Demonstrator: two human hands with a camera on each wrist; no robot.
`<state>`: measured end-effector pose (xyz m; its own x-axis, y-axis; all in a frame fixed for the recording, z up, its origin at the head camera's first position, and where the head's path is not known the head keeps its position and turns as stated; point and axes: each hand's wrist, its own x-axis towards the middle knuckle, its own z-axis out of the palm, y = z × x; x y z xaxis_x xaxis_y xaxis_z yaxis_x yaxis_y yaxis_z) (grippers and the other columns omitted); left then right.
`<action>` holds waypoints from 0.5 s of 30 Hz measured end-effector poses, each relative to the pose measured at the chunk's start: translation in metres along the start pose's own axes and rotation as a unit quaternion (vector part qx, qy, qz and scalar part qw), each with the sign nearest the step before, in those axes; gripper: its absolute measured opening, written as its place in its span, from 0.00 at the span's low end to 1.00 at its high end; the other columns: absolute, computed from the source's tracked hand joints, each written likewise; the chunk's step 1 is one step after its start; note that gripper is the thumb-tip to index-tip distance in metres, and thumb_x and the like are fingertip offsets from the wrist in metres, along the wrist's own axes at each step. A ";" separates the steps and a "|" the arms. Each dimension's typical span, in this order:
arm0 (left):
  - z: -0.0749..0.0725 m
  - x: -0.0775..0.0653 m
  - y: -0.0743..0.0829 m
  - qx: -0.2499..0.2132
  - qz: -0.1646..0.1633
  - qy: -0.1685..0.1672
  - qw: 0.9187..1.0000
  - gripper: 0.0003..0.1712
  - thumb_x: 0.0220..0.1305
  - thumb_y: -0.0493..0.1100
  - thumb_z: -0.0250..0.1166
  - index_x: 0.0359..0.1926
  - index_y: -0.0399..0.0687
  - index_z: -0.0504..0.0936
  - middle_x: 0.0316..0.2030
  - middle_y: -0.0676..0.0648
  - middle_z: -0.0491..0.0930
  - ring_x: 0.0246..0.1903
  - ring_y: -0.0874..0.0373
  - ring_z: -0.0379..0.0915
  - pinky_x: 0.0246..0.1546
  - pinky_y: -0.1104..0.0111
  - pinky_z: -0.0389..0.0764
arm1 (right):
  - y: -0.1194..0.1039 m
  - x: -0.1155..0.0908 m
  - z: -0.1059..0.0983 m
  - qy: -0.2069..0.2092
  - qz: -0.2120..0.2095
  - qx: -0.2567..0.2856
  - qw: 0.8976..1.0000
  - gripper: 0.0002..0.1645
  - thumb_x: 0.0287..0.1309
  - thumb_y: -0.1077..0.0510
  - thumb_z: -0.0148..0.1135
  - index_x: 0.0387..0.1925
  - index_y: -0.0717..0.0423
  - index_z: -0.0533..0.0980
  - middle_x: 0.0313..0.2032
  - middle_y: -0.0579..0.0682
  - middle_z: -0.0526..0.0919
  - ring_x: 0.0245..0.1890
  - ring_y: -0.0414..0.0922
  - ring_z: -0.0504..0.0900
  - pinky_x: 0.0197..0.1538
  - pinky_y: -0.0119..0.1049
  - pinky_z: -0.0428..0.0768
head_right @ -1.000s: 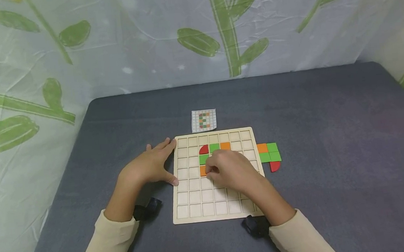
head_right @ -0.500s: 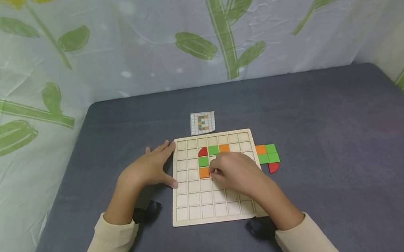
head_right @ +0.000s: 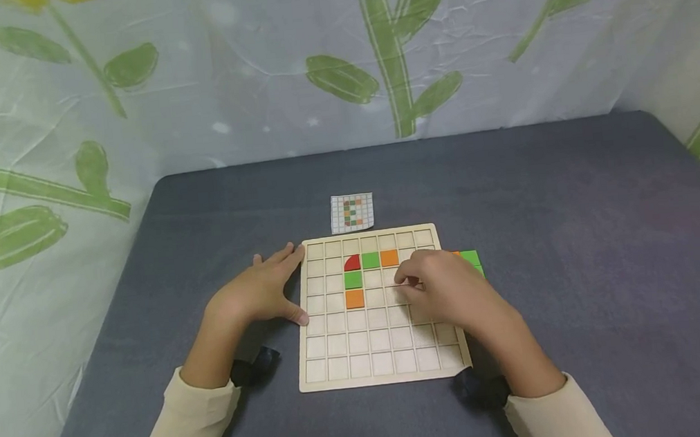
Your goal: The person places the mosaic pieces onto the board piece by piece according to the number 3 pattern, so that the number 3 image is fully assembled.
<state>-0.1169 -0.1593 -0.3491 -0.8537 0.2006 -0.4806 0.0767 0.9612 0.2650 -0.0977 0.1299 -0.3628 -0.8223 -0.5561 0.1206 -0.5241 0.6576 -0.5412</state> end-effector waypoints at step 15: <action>0.000 -0.001 -0.001 -0.010 0.009 0.002 1.000 0.69 0.44 0.51 0.84 0.80 0.47 0.50 0.78 0.40 0.45 0.73 0.27 0.37 0.69 0.40 0.50 | 0.040 -0.020 -0.041 -0.029 0.149 -0.023 0.988 0.14 0.58 0.61 0.69 0.46 0.60 0.84 0.35 0.49 0.82 0.30 0.45 0.75 0.31 0.41 0.74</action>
<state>-0.1161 -0.1604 -0.3483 -0.8542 0.2162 -0.4729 0.0808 0.9536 0.2899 -0.1114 0.1881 -0.3528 -0.9283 -0.3617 -0.0867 -0.2717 0.8185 -0.5062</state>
